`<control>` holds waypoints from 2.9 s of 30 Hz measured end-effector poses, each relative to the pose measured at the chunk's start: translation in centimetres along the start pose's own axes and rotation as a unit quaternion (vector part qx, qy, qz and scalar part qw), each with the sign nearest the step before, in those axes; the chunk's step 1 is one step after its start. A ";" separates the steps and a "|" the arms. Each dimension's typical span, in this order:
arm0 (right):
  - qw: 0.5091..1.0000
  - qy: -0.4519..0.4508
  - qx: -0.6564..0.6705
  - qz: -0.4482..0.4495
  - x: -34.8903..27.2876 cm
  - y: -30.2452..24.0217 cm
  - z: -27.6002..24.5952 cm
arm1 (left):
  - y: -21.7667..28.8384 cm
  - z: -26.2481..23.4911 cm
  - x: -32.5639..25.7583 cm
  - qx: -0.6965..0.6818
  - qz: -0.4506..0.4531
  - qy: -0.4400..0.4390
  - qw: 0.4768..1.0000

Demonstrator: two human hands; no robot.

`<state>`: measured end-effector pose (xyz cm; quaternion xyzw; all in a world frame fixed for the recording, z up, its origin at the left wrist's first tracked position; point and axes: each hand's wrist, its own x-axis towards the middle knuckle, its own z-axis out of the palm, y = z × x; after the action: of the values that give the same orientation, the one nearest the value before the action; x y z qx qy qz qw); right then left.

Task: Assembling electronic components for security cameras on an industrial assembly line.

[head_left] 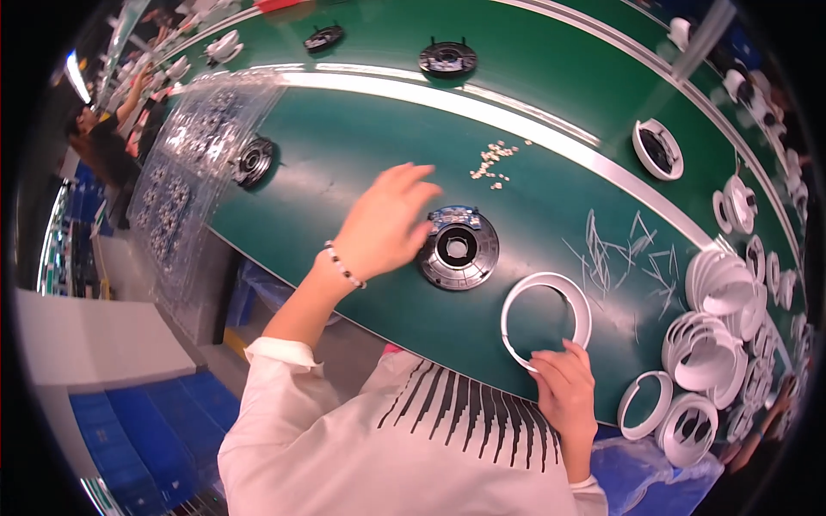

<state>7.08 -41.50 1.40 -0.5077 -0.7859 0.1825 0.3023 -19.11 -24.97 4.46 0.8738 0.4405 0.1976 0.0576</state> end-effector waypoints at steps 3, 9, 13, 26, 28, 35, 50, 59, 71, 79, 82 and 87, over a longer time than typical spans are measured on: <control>0.999 -0.026 -0.043 0.020 -0.5 0.4 -0.1 | 1.9 2.6 1.8 -0.096 0.084 -0.159 0.979; 0.989 -0.020 -0.111 0.098 -1.3 0.3 -1.0 | 3.3 5.1 4.5 -0.041 0.049 -0.233 0.970; 0.993 0.002 -0.081 0.086 -1.0 0.2 -0.4 | 3.3 5.2 3.8 0.044 -0.025 -0.200 0.978; 0.996 0.012 -0.036 0.077 0.0 0.6 0.0 | 3.7 4.8 3.7 0.000 -0.012 -0.220 0.975; 0.993 0.025 -0.024 0.111 -0.5 0.4 -0.1 | 4.1 4.2 3.7 0.007 -0.004 -0.277 0.961; 0.980 0.091 -0.133 0.115 0.7 1.3 -3.0 | 4.8 3.6 6.3 -0.093 0.098 -0.123 0.983; 0.955 0.050 -0.061 0.287 -3.9 -0.6 -2.6 | -0.1 8.6 3.8 -0.531 -0.177 -0.156 0.814; 0.993 -0.001 -0.051 0.102 0.1 -1.1 -3.7 | 0.0 8.8 2.7 -0.653 -0.258 -0.182 0.689; 0.964 -0.202 -0.058 0.160 2.3 1.0 -2.4 | 0.2 9.5 2.1 -0.691 -0.284 -0.147 0.648; 0.922 0.191 0.267 0.203 3.4 3.4 -1.5 | 2.4 9.7 2.3 -0.736 -0.251 -0.085 0.623; 0.920 0.206 0.254 0.216 5.4 3.7 1.2 | 4.8 10.9 2.1 -0.728 -0.160 -0.079 0.662; 0.941 0.203 0.115 0.245 6.0 2.5 2.4 | 6.1 9.7 1.4 -0.840 -0.149 -0.216 0.475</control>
<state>5.35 -34.97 -0.14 -0.6723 -0.5328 0.2329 0.4581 -9.92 -26.85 -2.30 0.3438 0.1612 0.2666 0.8859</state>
